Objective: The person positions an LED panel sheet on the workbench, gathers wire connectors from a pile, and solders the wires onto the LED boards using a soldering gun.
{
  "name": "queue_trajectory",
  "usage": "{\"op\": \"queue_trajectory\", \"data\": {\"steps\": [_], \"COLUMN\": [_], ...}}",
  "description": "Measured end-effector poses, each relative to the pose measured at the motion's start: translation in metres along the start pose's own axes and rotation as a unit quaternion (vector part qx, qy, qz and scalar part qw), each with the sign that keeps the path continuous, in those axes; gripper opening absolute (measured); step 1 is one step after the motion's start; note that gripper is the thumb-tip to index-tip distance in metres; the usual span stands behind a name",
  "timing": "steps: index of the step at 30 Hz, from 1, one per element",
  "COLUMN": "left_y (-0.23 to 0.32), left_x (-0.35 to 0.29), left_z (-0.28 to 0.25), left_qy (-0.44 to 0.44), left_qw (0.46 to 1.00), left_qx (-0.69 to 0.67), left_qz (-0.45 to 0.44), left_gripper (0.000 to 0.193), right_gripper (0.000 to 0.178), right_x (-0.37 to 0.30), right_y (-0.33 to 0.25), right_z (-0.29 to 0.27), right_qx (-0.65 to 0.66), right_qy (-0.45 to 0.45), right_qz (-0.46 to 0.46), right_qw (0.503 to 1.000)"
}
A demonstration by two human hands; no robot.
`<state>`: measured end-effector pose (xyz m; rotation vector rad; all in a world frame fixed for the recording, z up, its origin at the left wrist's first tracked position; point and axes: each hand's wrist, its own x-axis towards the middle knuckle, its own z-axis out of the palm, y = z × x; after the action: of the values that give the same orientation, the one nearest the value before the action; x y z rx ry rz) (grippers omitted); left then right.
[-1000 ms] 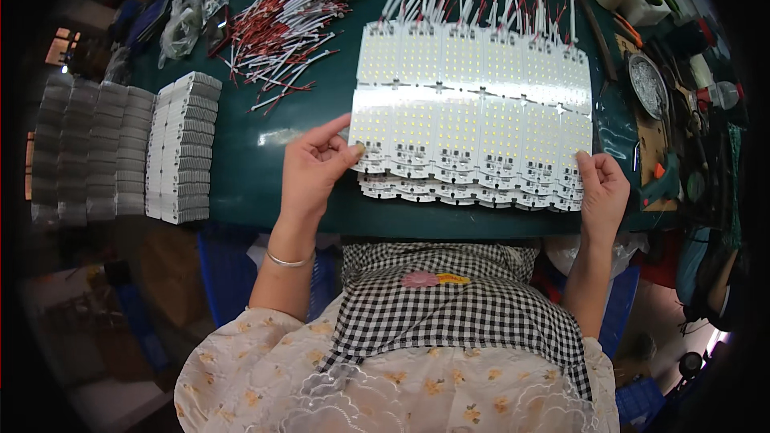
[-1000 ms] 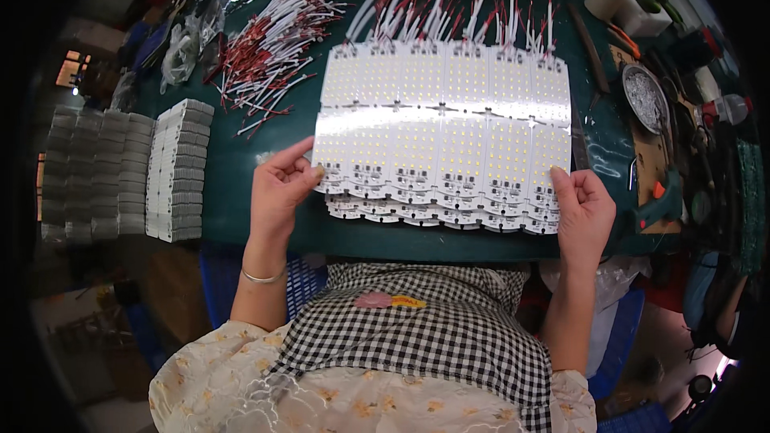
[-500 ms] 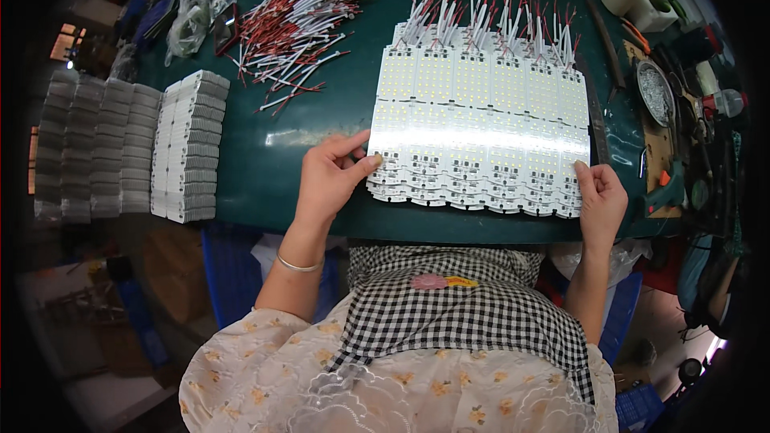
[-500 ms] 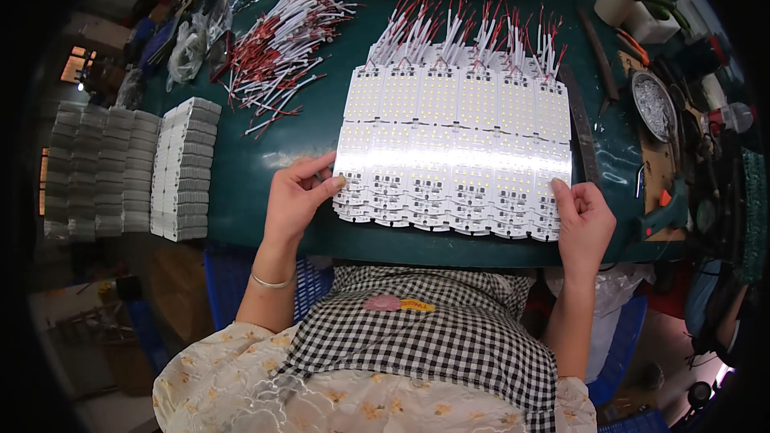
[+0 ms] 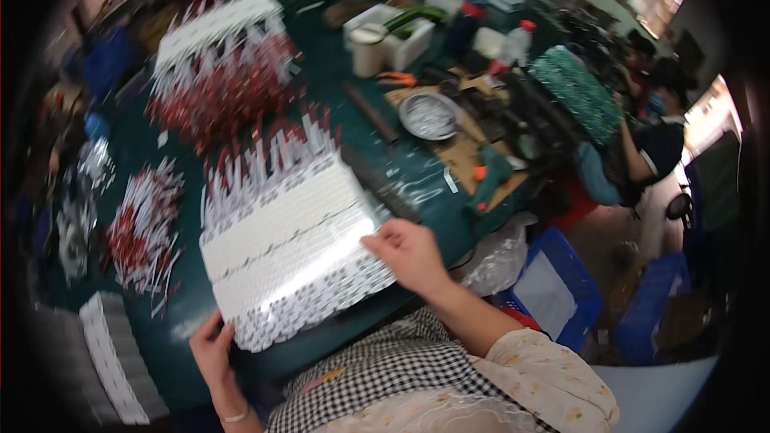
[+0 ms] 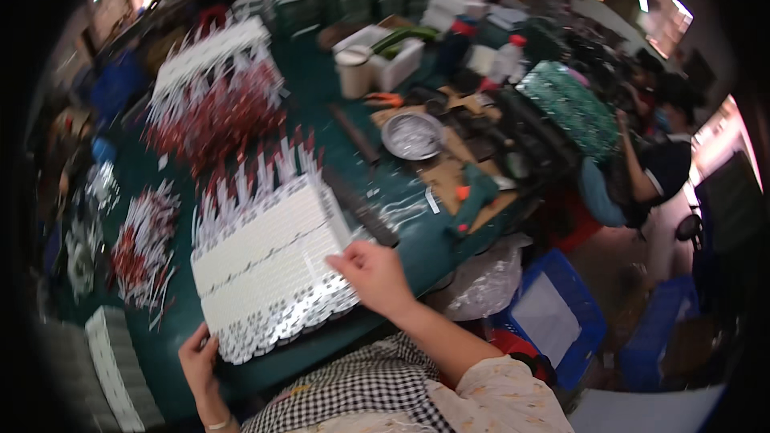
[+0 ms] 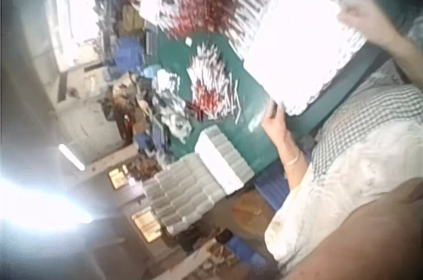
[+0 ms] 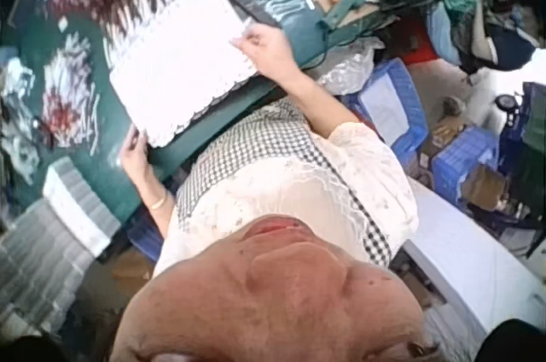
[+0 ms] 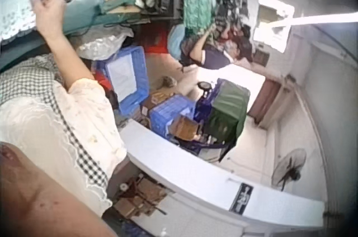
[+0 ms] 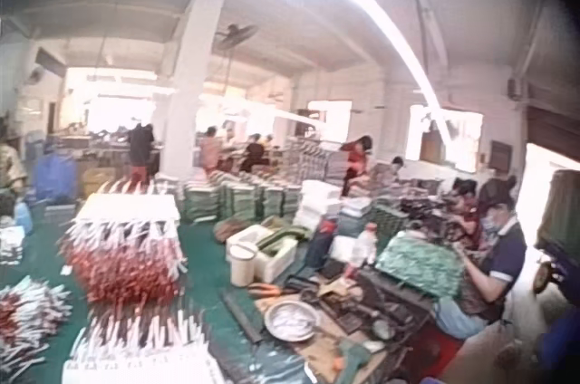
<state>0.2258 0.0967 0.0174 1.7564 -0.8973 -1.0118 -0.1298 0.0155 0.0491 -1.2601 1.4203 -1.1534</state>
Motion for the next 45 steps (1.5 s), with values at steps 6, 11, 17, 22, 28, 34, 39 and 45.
{"op": "queue_trajectory", "data": {"steps": [6, 11, 17, 22, 28, 34, 39, 45], "left_y": [-0.022, 0.006, -0.005, -0.002, -0.003, 0.006, 0.008, 0.007], "left_x": [0.017, 0.008, 0.021, 0.016, 0.01, 0.008, 0.006, -0.006], "left_z": [0.007, 0.018, 0.033, 0.034, 0.029, 0.035, 0.047, 0.043], "left_qy": [-0.036, 0.002, -0.011, 0.006, 0.014, 0.03, 0.056, 0.082], "left_qw": [0.994, 0.99, 0.993, 0.993, 0.991, 0.971, 0.965, 0.965], "left_qx": [-0.082, -0.12, -0.069, -0.05, -0.001, 0.112, 0.135, 0.143], "left_qz": [0.059, 0.073, 0.09, 0.108, 0.131, 0.211, 0.217, 0.202], "left_gripper": [0.043, 0.044, 0.042, 0.04, 0.038, 0.038, 0.033, 0.033], "right_gripper": [0.025, 0.029, 0.034, 0.038, 0.037, 0.04, 0.034, 0.026], "right_x": [0.0, 0.011, 0.028, 0.025, 0.023, 0.028, 0.03, 0.018], "right_y": [0.004, 0.013, 0.047, 0.047, 0.047, 0.048, 0.05, 0.047], "right_z": [-0.006, -0.017, -0.021, -0.019, -0.014, -0.018, -0.021, -0.018], "right_qx": [-0.011, -0.084, -0.203, -0.255, -0.291, -0.333, -0.293, -0.303], "right_qy": [0.015, 0.053, 0.064, 0.064, 0.067, 0.077, 0.088, 0.088], "right_qz": [-0.016, -0.059, -0.093, -0.086, -0.109, -0.161, -0.177, -0.17], "right_qw": [1.0, 0.993, 0.973, 0.961, 0.948, 0.926, 0.935, 0.934]}}
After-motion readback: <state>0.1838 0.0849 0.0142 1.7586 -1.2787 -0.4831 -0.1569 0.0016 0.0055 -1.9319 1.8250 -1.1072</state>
